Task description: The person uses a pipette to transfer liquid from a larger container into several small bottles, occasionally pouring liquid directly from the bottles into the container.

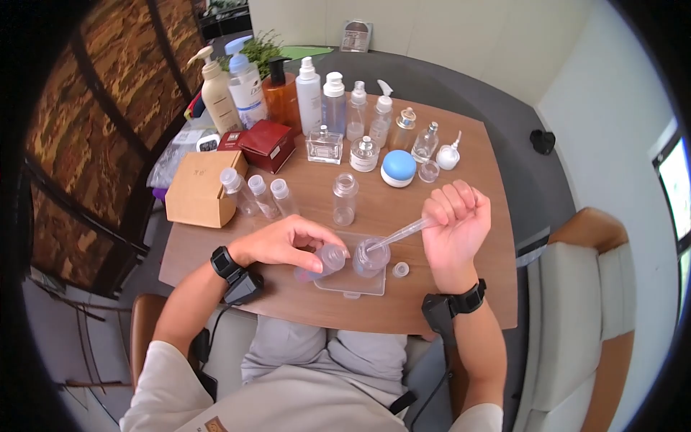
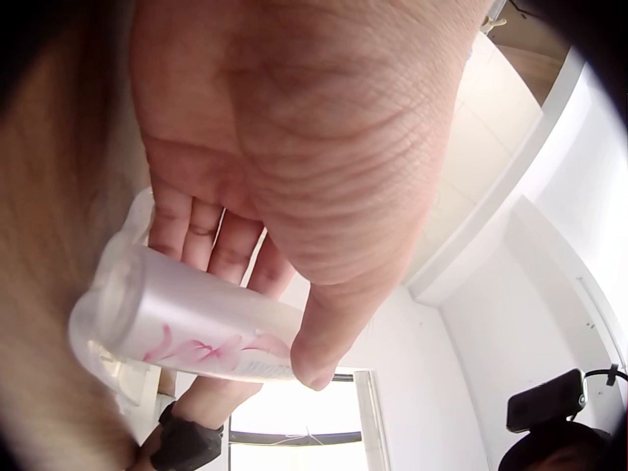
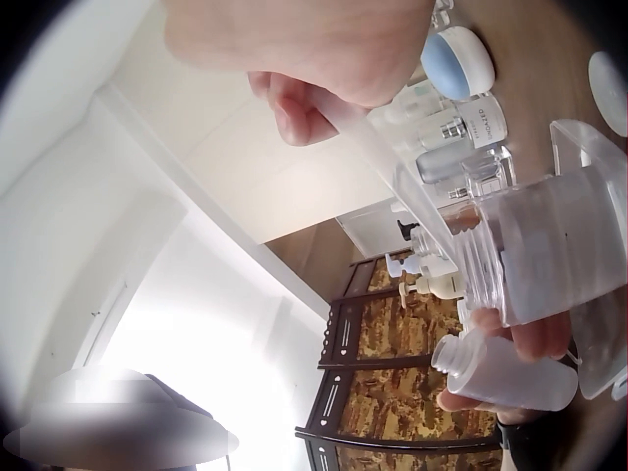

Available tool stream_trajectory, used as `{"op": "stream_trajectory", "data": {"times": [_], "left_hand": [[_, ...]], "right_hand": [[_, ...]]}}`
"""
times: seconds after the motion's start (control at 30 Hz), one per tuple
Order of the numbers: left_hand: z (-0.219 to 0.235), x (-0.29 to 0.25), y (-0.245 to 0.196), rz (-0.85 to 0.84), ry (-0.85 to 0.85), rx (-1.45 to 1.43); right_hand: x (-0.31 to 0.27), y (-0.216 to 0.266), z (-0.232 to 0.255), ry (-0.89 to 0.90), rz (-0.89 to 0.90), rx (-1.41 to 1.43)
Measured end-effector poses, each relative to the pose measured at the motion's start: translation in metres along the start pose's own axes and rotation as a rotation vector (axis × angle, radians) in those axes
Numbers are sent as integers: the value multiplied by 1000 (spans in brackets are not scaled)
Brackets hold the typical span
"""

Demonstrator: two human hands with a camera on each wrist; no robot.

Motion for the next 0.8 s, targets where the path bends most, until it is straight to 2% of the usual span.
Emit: {"op": "stream_trajectory", "data": {"times": [0.13, 0.2, 0.27, 0.3, 0.43, 0.57, 0.63, 0.8], "left_hand": [[2, 3, 11, -22, 26, 28], [2, 3, 8, -116, 24, 82], [2, 3, 5, -181, 41, 149], [2, 3, 4, -156, 21, 99], [0, 1, 1, -84, -45, -15], [-1, 2, 0, -72, -52, 14], [-2, 2, -2, -133, -25, 62], [-2, 3, 0, -88, -40, 54]], "right_hand": [[1, 2, 13, -13, -34, 73], [2, 3, 14, -65, 7, 110], [3, 2, 17, -110, -29, 112], [3, 1, 16, -170, -5, 109], [6, -2, 21, -162, 2, 126], [6, -4, 20, -186, 2, 111], [6, -4, 21, -193, 5, 103], [7, -4, 21, -194, 2, 104]]}}
Point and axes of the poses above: each hand's wrist, its own x-axis towards the middle knuckle, its own z-axis out of the back of the hand, y = z × x, the point moved 4 cm from there along x, towards the middle knuckle, and after that the axes turned 5 degrees about y, right-handed, at the moved point
